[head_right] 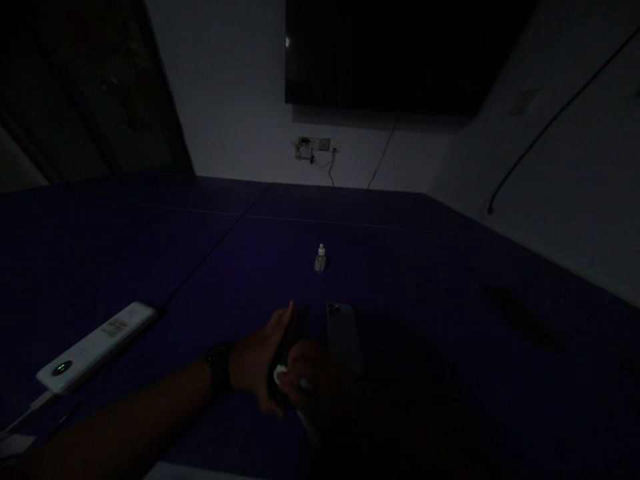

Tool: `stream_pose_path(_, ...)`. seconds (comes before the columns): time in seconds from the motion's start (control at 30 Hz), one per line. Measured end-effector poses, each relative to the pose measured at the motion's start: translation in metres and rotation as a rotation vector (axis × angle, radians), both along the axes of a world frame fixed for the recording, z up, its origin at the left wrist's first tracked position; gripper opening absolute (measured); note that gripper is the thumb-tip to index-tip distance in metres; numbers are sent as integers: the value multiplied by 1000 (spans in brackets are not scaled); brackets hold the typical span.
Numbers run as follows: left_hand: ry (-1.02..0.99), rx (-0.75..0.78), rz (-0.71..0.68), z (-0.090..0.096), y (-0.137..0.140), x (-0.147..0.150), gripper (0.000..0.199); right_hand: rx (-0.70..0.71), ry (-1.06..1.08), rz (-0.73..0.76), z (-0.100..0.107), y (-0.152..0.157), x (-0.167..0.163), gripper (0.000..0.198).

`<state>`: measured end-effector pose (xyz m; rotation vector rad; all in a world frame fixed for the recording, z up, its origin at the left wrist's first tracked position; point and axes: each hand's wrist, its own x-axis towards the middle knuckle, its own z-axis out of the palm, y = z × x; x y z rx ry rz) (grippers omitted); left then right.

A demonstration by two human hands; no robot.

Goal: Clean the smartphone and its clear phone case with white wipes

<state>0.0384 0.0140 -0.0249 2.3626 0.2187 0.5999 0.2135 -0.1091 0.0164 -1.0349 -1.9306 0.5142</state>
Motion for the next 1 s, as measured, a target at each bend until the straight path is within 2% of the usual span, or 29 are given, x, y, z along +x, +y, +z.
stream_pose_path(0.1, 18, -20, -6, 5, 1, 0, 174, -4, -41, 55, 6, 3, 0, 13)
stream_pose_path(0.13, 22, -17, -3, 6, 1, 0, 171, 10, -53, 40, 9, 11, 3, 12)
stream_pose_path(0.2, 25, 4, -5, 9, 1, 1, 166, 13, -50, -83, 15, 29, 8, 15)
stream_pose_path(0.27, 23, 20, -11, 10, 2, 1, 164, 5, -55, -89, 18, 37, 11, 15)
stream_pose_path(0.4, 28, -18, 5, 8, 2, 0, 170, -69, -155, 134, 17, 10, 7, 12)
stream_pose_path(0.5, 51, -45, 6, 8, 1, -1, 173, -145, -194, 167, 19, -6, 1, 13)
stream_pose_path(0.63, 23, -33, 3, 11, 0, 0, 168, -3, -121, 1, 18, 7, 2, 17)
stream_pose_path(0.67, 20, -35, 5, 12, -1, 0, 168, 19, -114, -8, 16, 10, 3, 15)
stream_pose_path(0.73, 29, -53, 19, 13, -1, -1, 168, 60, -127, 88, 14, 10, 8, 6)
stream_pose_path(0.77, 35, -67, 32, 14, -1, -2, 167, 83, -138, 152, 14, 9, 10, 13)
stream_pose_path(0.83, 34, -110, 58, 16, -1, -5, 162, 118, -161, 209, 19, 3, 15, 43)
stream_pose_path(0.93, -1, -181, 59, 22, -5, -9, 139, 111, -207, 136, 34, -3, 16, 82)
stream_pose_path(1.0, -9, -191, 53, 27, -9, -10, 124, 114, -223, 110, 43, -1, 13, 92)
